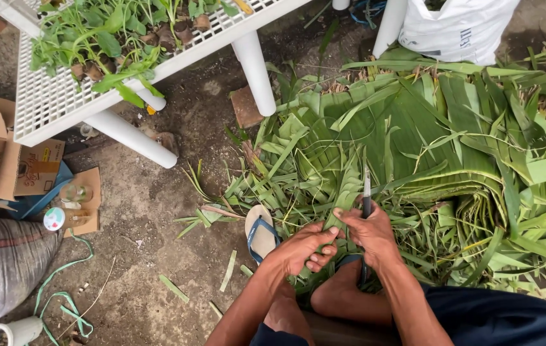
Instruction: Stripping banana leaves from the midrib, stacking them, and cutting them into rectangular pieces using a knife.
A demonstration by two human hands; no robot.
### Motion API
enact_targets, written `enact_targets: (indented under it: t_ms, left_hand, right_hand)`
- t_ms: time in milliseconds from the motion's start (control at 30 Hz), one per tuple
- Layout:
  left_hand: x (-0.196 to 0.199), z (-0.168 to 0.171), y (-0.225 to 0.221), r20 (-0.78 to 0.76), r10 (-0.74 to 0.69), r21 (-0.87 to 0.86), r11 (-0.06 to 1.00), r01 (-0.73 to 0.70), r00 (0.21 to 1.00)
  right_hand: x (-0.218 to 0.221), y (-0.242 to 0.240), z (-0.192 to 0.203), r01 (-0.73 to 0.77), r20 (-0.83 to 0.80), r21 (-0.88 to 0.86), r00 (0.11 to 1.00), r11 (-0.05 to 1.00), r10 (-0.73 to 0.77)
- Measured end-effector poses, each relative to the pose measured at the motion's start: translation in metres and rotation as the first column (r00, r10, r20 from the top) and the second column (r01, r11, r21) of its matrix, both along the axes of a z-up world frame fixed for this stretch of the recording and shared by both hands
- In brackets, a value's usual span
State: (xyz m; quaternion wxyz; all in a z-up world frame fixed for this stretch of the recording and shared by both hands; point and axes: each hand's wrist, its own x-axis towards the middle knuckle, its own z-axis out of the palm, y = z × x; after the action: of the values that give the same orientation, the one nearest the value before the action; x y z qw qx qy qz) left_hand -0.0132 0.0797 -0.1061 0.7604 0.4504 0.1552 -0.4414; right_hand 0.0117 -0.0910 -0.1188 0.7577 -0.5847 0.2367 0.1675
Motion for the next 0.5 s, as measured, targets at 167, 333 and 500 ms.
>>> enact_targets:
  t_ms: [167,333,500]
  left_hand:
    - [0.008,0.008,0.002,0.016,-0.053,0.044,0.998,0.052,0.998]
    - [0.027,0.027,0.027,0.036,-0.057,0.092,0.994,0.054,0.998]
    - [0.054,0.085,0.045,0.069,-0.109,0.147,0.984,0.098,0.992]
  right_hand:
    - [0.010,-0.009,0.000,-0.046,-0.021,-0.206,0.999,0.977,0.043]
    - [0.004,-0.038,0.022,-0.217,-0.080,-0.225,0.976,0.950,0.204]
    - [-0.015,-0.071,-0.016,-0.289,0.188,-0.088,0.935,0.953,0.301]
